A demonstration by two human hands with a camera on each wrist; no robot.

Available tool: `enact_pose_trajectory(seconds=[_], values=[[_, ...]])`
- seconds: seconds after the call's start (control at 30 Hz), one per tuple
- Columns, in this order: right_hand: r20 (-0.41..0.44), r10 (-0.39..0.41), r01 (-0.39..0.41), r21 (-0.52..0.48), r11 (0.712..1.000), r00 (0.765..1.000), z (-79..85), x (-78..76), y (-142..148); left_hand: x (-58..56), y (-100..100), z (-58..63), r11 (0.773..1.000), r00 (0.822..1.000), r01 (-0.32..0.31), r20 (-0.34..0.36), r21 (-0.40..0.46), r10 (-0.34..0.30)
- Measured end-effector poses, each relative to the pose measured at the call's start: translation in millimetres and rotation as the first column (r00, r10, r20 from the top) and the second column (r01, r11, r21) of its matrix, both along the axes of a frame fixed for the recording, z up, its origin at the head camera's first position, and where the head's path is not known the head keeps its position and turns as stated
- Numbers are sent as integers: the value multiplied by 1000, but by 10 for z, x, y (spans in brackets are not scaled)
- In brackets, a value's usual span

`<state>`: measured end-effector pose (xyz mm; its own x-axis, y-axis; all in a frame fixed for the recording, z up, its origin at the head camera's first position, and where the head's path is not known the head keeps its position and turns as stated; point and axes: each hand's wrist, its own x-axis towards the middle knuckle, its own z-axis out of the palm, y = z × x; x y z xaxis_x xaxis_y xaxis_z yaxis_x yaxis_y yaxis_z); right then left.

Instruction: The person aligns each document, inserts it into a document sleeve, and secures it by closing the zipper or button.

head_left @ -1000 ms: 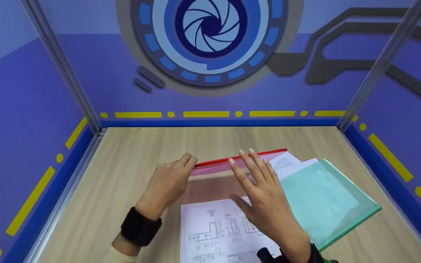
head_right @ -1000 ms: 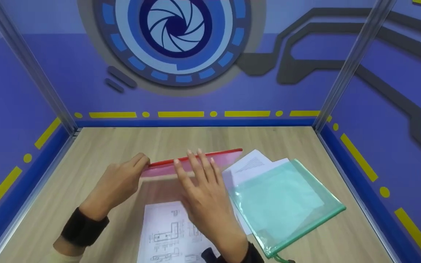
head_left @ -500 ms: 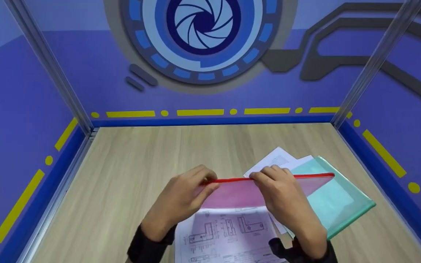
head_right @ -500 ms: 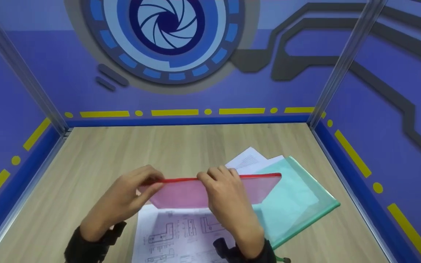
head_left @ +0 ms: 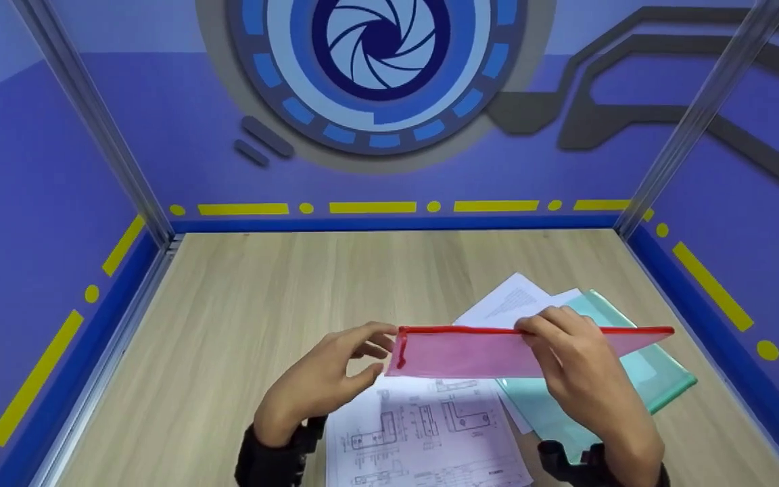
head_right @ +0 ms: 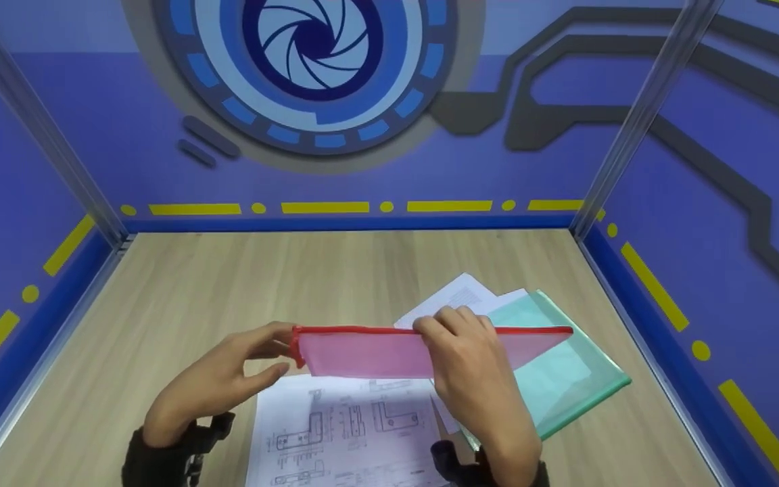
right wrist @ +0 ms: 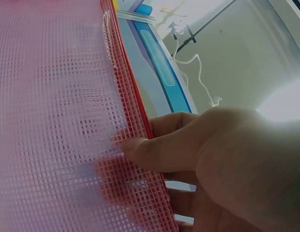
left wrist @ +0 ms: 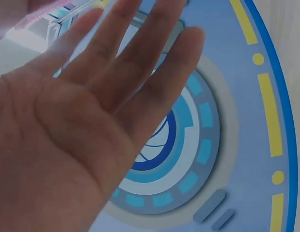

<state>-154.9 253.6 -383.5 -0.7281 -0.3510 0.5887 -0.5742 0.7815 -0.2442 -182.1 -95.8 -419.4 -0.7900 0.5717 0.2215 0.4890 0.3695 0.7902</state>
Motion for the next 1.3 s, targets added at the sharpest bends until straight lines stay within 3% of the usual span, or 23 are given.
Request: enact_pose_trajectory(seconds=[0.27,0.47,0.63,0.8,0.93,1.07,1.17,1.3], values=[[61,6,-6,5,1000,998,-32,11,-3,-10,140,-45,994,997,73,15,78,-74],[72,49,-51,31,998,996,-41,-3,-74,-58,358,-148,998,998,50,-46,49,-48],[39,57,-57,-5,998,998,-2,22,-172,-57,472,-186,997,995,51,-84,51,-47],[-27,196,-198,-87,976,980,31,142,-433,-44,548,-194,995,992,75,-110,62,-68],[-66,293,-298,-87,951,954,-45,169,-721,-19,579,-175,999,969,40,-243,11,-36],[-86,239,-242,-28,970,967,-139,149,-934,7,600,-174,999,935,-20,-356,-45,3],[-92,200,-201,-7,980,976,-166,139,-991,6,616,-177,996,927,-48,-375,-72,17],[-72,210,-212,-18,977,975,-170,142,-980,1,627,-168,996,931,-42,-364,-82,9]])
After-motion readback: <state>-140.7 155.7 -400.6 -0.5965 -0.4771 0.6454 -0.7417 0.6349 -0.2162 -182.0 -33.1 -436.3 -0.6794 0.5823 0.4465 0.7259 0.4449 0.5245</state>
